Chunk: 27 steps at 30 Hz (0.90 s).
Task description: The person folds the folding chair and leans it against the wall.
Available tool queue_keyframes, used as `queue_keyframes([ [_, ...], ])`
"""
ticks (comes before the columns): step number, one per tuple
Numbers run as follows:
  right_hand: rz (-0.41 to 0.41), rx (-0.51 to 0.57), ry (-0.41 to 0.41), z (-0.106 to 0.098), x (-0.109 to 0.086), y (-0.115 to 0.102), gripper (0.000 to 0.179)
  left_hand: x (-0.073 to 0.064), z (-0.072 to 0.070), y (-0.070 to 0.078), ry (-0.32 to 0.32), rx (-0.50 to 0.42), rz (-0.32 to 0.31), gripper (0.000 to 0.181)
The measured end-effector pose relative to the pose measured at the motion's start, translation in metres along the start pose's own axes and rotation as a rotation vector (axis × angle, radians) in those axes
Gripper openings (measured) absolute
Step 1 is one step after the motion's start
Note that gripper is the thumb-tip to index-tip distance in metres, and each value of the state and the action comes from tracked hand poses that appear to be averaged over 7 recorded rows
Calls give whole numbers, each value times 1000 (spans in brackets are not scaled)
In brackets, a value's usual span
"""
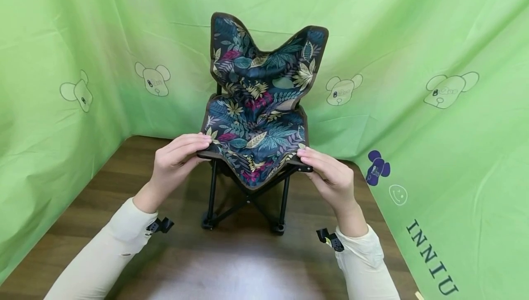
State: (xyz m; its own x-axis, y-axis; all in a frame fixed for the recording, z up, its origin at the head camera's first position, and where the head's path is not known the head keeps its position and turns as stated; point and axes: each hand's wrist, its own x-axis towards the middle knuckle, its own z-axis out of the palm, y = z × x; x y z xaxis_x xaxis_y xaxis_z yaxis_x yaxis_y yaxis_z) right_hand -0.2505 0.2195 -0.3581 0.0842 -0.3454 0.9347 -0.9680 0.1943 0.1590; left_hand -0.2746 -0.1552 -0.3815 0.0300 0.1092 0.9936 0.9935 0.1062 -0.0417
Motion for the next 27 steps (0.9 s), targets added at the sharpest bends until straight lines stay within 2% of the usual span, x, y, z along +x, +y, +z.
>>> queue_keyframes([
  [14,3,15,-13,11,16,-12,21,7,-5,-6,8,-65,52,28],
  [21,9,30,-17,14,21,-16,20,9,-6,-6,13,-87,51,28],
  [27,17,-10,-22,18,27,-21,20,10,-7,-9,28,-97,46,27],
])
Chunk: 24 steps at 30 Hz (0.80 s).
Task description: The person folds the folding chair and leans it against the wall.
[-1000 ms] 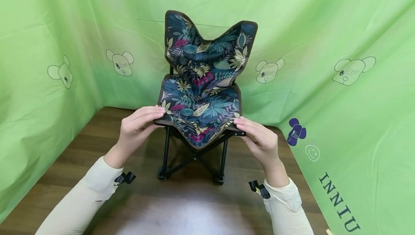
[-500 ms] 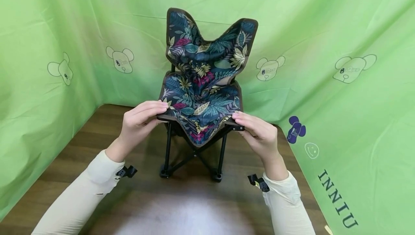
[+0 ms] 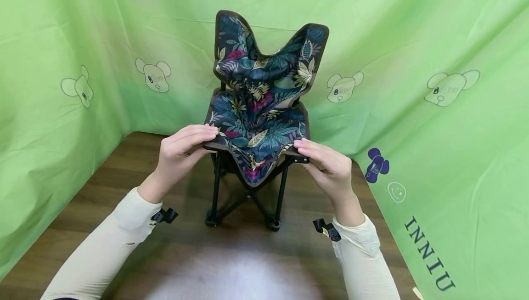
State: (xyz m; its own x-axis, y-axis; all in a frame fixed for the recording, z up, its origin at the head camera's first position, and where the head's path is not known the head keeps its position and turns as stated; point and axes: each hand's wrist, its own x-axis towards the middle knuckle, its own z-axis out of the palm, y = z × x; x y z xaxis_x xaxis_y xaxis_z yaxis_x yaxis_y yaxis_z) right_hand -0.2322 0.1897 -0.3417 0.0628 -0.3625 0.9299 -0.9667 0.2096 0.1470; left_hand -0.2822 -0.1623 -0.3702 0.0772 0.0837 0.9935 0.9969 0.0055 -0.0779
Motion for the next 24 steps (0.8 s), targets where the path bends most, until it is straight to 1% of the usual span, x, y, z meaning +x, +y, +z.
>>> queue_keyframes([
  [7,-4,5,15,3,7,2,19,6,2,-4,-4,-3,6,27],
  [16,7,-21,37,9,12,3,18,10,5,-5,21,11,2,27],
  [24,-30,-75,1,6,13,-2,20,10,6,-2,26,24,15,27],
])
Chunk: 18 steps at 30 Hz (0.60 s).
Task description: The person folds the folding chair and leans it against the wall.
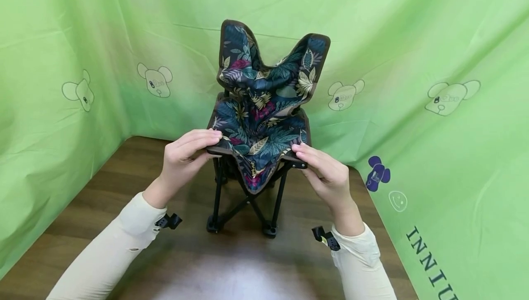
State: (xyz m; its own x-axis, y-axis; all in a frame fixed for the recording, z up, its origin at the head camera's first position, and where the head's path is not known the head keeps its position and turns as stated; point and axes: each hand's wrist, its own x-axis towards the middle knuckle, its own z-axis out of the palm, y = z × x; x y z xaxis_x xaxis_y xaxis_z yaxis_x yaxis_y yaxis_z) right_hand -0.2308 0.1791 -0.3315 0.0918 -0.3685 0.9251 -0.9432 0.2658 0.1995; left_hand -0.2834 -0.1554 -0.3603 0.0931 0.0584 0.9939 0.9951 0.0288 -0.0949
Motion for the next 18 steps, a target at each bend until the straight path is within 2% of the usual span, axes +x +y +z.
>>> queue_keyframes([
  [8,36,41,43,7,5,-5,18,2,1,-2,24,-37,-27,26],
  [18,63,33,41,13,15,-4,16,8,2,-6,37,-53,-30,25],
])
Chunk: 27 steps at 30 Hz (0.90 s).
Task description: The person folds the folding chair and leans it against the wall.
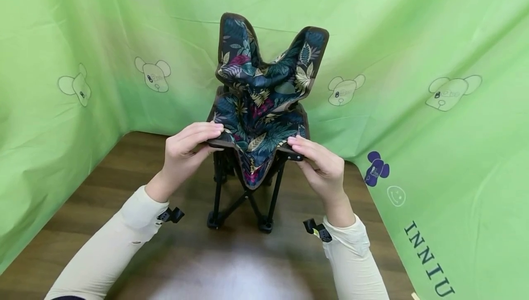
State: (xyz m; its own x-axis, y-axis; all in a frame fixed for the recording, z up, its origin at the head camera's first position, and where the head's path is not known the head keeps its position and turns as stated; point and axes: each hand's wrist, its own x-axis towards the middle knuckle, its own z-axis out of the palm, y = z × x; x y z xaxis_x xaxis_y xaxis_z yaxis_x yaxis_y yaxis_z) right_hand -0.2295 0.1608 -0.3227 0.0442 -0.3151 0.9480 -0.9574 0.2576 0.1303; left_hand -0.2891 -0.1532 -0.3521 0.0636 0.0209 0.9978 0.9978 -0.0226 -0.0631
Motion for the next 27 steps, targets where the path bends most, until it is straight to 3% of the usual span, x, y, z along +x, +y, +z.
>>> queue_keyframes([
  [6,-2,-3,-3,-1,7,1,16,7,4,0,13,-18,2,25],
  [27,32,12,23,3,13,4,15,15,13,1,-32,17,3,23],
])
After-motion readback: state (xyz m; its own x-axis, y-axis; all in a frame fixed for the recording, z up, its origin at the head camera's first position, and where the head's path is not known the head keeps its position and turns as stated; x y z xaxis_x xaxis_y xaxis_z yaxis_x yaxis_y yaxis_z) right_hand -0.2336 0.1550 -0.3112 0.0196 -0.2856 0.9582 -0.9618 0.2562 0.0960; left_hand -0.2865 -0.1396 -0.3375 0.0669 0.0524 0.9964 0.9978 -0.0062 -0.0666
